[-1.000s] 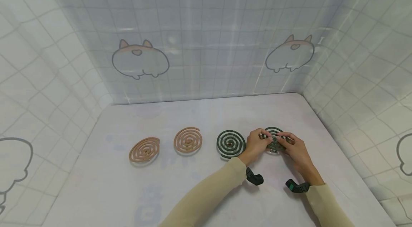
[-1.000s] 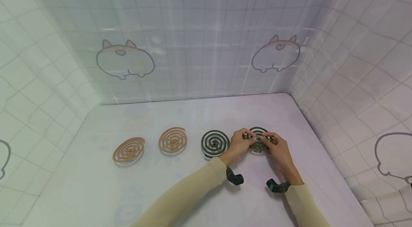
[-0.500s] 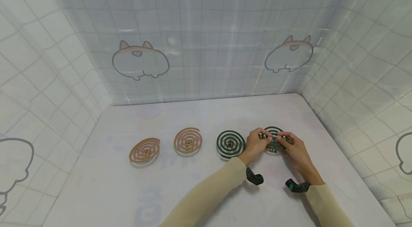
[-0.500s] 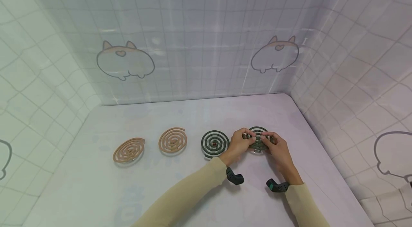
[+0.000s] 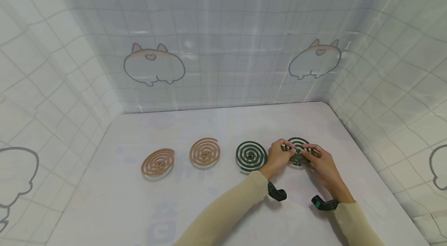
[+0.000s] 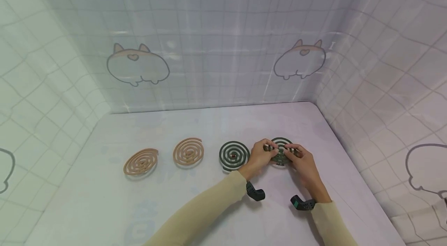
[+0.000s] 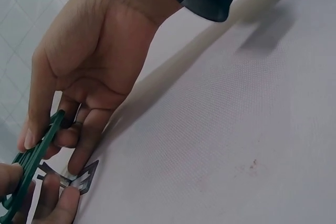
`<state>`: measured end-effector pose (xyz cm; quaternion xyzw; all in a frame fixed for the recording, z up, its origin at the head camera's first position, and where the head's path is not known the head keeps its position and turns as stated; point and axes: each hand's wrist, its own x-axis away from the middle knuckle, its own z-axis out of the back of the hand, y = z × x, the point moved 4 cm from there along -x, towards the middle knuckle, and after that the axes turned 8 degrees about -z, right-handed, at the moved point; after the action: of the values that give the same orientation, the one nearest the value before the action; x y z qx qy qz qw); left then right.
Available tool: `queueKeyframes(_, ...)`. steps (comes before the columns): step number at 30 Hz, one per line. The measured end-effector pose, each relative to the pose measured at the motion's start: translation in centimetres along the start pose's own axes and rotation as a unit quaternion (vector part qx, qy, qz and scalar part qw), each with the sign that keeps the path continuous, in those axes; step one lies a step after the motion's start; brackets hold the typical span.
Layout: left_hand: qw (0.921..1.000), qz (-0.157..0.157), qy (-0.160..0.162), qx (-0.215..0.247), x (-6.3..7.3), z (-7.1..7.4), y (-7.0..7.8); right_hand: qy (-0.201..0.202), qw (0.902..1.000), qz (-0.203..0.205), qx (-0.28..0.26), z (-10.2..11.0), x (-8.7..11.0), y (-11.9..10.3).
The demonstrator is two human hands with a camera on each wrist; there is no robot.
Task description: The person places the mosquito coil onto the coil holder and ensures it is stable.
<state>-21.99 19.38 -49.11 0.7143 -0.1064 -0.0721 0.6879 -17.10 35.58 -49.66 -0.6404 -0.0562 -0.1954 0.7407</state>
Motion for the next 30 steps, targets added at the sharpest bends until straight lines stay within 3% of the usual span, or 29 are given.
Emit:
queueKeyframes(11,0.9992,-0.018,0.017,0.031,0.1,0.2,-0.3,-0.004,0.9993,0.022,0.029,-0.2,-1.3,-0.2)
queueKeyframes(18,0.9989,-0.03,0.01,0.034,0.2,0.1,-0.3,0.005,0.9981,0.048,0.039,-0.1,-0.7,-0.5)
queueKeyframes(21,0.9993,-0.036,0.004,0.012,0.3,0.0,-0.2,0.013,0.9975,0.053,0.044,0.1,-0.2,-0.7)
queueKeyframes(26,0.9983,-0.041,0.007,-0.04,0.5,0.1,-0.1,0.015,0.9992,0.028,0.026,0.0,0.0,-0.2)
queueKeyframes(30,0.9979,-0.039,0.015,-0.049,0.5,0.2,-0.4,0.018,0.9992,0.016,0.03,-0.4,-0.1,0.1)
